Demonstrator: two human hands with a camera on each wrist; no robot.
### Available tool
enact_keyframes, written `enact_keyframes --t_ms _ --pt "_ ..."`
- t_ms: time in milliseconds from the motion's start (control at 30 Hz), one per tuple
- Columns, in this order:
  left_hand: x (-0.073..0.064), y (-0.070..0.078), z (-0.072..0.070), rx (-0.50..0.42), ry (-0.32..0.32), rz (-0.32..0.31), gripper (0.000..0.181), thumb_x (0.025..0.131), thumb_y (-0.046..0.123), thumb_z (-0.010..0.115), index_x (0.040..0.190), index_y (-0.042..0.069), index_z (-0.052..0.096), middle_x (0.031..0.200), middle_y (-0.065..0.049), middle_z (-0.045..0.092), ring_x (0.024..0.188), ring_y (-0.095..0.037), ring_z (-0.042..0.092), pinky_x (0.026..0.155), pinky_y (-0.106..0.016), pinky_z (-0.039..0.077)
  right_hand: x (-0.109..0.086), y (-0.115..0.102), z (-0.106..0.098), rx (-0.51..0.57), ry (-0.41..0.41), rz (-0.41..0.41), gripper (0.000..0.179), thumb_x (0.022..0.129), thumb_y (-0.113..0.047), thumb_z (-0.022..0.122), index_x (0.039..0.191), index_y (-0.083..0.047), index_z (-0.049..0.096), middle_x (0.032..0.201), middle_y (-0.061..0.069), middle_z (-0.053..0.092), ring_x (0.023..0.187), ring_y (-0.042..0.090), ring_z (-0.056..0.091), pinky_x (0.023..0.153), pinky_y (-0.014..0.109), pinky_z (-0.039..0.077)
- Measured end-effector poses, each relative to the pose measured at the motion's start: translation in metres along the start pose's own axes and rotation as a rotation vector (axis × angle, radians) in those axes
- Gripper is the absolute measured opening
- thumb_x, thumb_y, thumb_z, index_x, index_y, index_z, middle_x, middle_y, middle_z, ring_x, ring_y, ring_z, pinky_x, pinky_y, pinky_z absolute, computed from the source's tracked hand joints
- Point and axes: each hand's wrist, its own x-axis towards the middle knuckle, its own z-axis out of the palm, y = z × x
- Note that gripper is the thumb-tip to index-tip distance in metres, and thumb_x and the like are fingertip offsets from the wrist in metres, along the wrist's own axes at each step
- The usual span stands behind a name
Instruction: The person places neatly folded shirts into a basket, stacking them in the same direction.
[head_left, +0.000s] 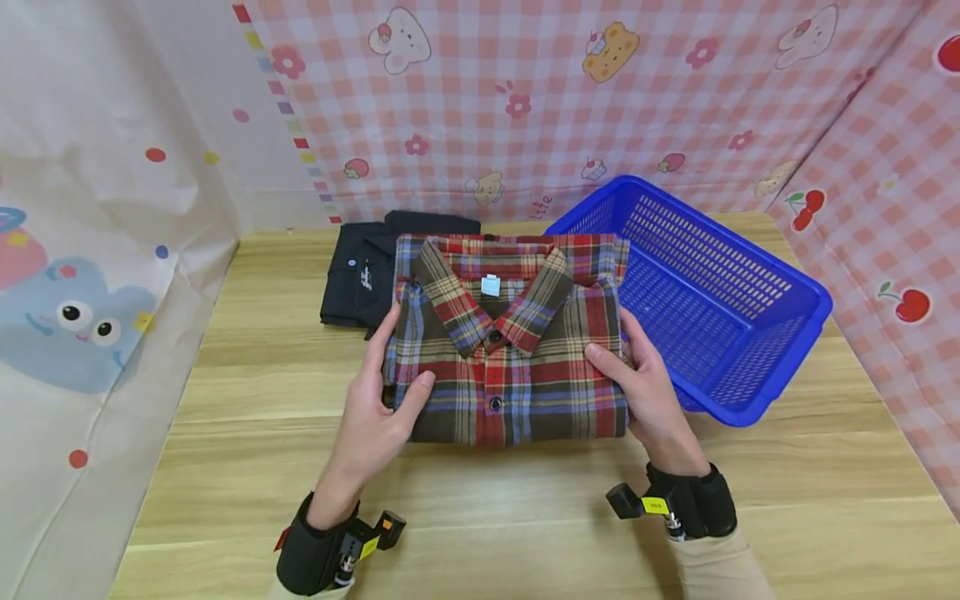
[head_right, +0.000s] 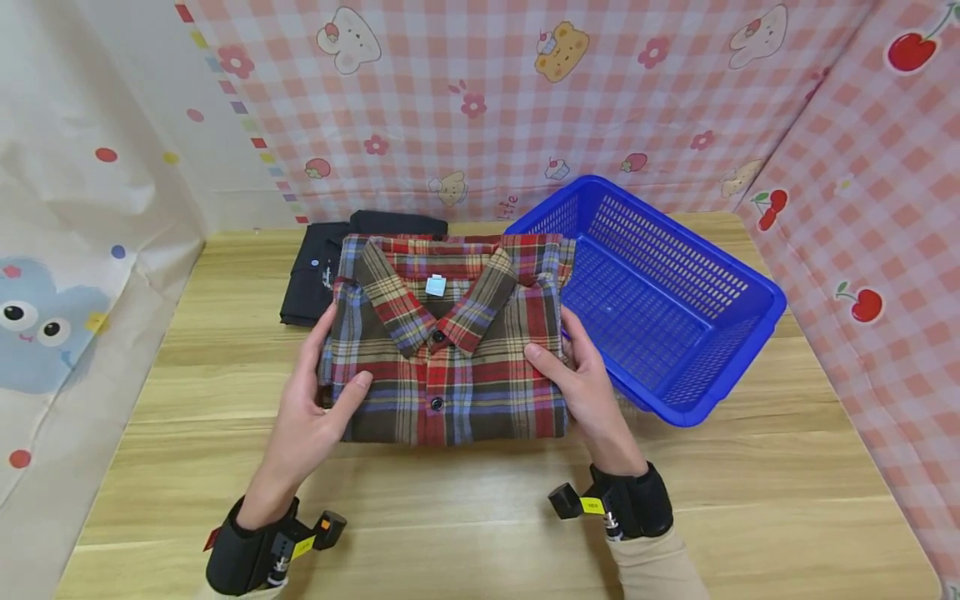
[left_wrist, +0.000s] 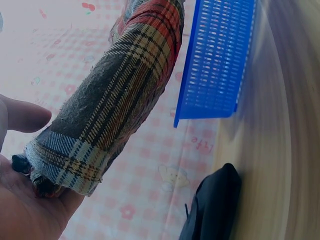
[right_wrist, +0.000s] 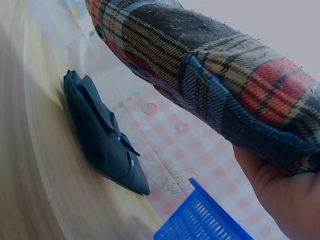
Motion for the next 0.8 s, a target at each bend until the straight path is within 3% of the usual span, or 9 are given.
enact_keyframes --t_ms 267,533,800 --pt "0.015 0.003 0.006 -0.026 -0.045 0.019 0.078 0.102 0.007 0.063 0.165 0.026 0.022 0.168 0.005 0.027 0.149 -0.016 0.037 0.121 -0.044 0.031 -0.003 -0.007 -0.008 -0.009 0.063 -0.028 0.054 0.106 -0.006 0.054 0.156 -0.018 0.039 0.112 0.0 0.075 0.091 0.014 0.073 0.077 0.03 0.061" --pt "0.027 -0.001 0.014 -0.012 -0.077 0.035 0.075 0.103 0.007 0.061 0.166 0.02 0.022 0.169 0.002 0.025 0.153 -0.016 0.03 0.124 -0.048 0.027 -0.005 -0.013 -0.015 -0.005 0.083 -0.041 0.054 0.105 -0.006 0.055 0.155 -0.017 0.039 0.114 0.0 0.075 0.093 0.014 0.073 0.079 0.029 0.06" --pt "0.038 0.0 0.021 0.019 -0.094 0.09 0.074 0.103 0.005 0.06 0.165 0.017 0.023 0.17 0.001 0.025 0.156 -0.015 0.022 0.126 -0.049 0.022 -0.007 -0.02 -0.021 -0.019 0.117 -0.044 0.057 0.105 -0.007 0.056 0.158 -0.018 0.037 0.117 0.0 0.072 0.095 0.013 0.071 0.079 0.027 0.059"
